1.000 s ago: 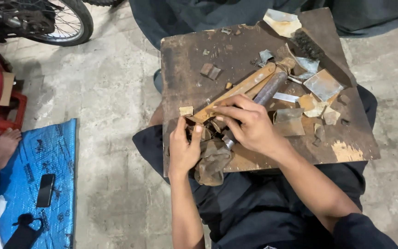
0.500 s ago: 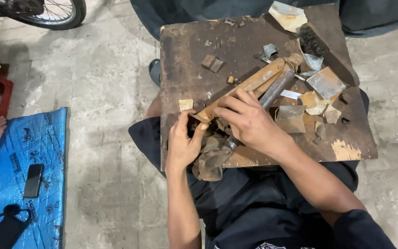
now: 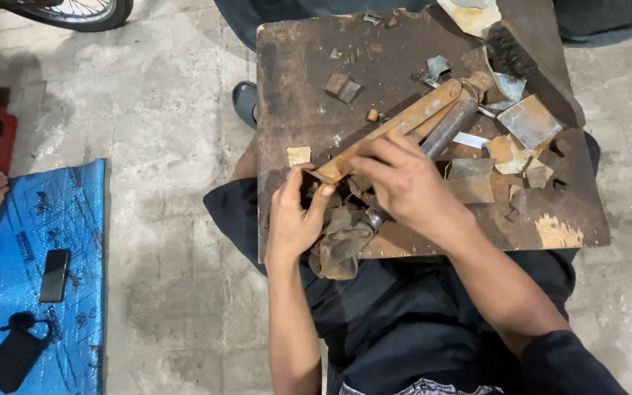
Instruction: Polishing the surface of a cylindrical metal component using sandpaper and a metal rod on a wooden work surface.
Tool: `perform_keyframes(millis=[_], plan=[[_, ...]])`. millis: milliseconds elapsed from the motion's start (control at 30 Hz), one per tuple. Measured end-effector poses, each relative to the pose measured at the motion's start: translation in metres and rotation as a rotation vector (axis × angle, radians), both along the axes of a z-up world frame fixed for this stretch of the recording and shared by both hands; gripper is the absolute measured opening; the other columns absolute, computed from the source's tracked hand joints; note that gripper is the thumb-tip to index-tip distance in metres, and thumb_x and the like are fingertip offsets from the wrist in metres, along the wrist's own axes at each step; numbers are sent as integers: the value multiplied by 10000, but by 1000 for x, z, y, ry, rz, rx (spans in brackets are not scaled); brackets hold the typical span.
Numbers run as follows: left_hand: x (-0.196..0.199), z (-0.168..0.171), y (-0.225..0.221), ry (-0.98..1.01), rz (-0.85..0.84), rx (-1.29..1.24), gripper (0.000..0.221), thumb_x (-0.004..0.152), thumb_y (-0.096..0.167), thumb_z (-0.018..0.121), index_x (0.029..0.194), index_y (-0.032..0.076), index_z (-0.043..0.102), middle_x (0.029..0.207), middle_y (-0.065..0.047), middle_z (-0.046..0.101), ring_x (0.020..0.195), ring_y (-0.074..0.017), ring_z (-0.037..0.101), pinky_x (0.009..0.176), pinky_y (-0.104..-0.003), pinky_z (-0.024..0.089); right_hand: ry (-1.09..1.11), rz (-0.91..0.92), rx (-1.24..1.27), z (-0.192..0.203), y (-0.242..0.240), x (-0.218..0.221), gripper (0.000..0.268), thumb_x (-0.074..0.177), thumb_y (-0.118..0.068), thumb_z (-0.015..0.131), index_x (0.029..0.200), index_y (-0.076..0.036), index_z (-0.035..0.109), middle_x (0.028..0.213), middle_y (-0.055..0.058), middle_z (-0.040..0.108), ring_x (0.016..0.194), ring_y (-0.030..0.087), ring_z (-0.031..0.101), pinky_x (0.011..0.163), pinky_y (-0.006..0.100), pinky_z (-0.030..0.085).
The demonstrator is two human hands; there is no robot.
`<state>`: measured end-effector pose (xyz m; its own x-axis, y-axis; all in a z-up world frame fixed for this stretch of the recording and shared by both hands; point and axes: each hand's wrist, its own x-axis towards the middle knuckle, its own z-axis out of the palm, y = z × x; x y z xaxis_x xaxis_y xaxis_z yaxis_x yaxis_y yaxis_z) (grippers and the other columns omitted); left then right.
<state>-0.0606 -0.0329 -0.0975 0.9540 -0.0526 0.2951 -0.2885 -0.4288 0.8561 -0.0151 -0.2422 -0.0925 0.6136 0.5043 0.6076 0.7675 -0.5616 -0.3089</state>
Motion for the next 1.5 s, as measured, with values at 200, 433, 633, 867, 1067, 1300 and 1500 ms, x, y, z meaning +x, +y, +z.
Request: perform_keyframes(millis=[200,433,633,867,1067,1300,1500], plan=[[2,-2,1,-11,25,-38,313,1000,357,616,1103,61,614,823,-201,727,789,-388,724,712,-500,573,-123,-95,-12,8,25,-22,245,1062,-105,499,1088,-145,739,1027,48,649,935,282,617,778,374,496],[1,1,-1,-16,22,-40,318,984,328,644,1117,41,609,821,-258,696,791,-433,707,692,-537,558,-56,-175,18,4,13,-14,241,1071,-82,528,989,-94,754,970,82,668,887,283,612,769,367,494],[0,0,0,-19,16,-39,336,997,344,620,1129,36,594,868,-271,706,837,-475,706,751,-566,554,16,-104,39,-2,14,-11,316,1074,-94,453,1076,-149,765,1015,63,677,986,260,620,853,347,502],[0,0,0,-20,18,-34,315,1002,345,617,1101,46,607,860,-252,709,847,-465,712,744,-559,560,-20,-175,-10,-6,12,-12,234,1049,-66,516,1042,-95,748,1024,87,670,984,300,619,827,376,515],[0,1,-2,-23,26,-35,327,984,325,645,1121,31,599,868,-269,707,842,-484,704,730,-559,556,-38,-161,34,5,18,-16,228,1044,-36,523,1023,-81,746,1000,96,670,929,311,627,818,375,528],[1,2,-2,-28,22,-40,368,985,355,640,1125,15,612,839,-271,701,814,-487,701,726,-566,557,-85,-275,36,0,17,-7,107,959,-40,632,993,-57,732,880,121,576,814,347,572,701,449,482],[0,0,-1,-42,32,-39,352,983,368,639,1108,39,620,822,-257,698,817,-467,710,711,-549,558,-31,-256,117,-11,23,-7,127,948,-18,646,943,-42,771,865,105,640,777,244,598,739,323,509]])
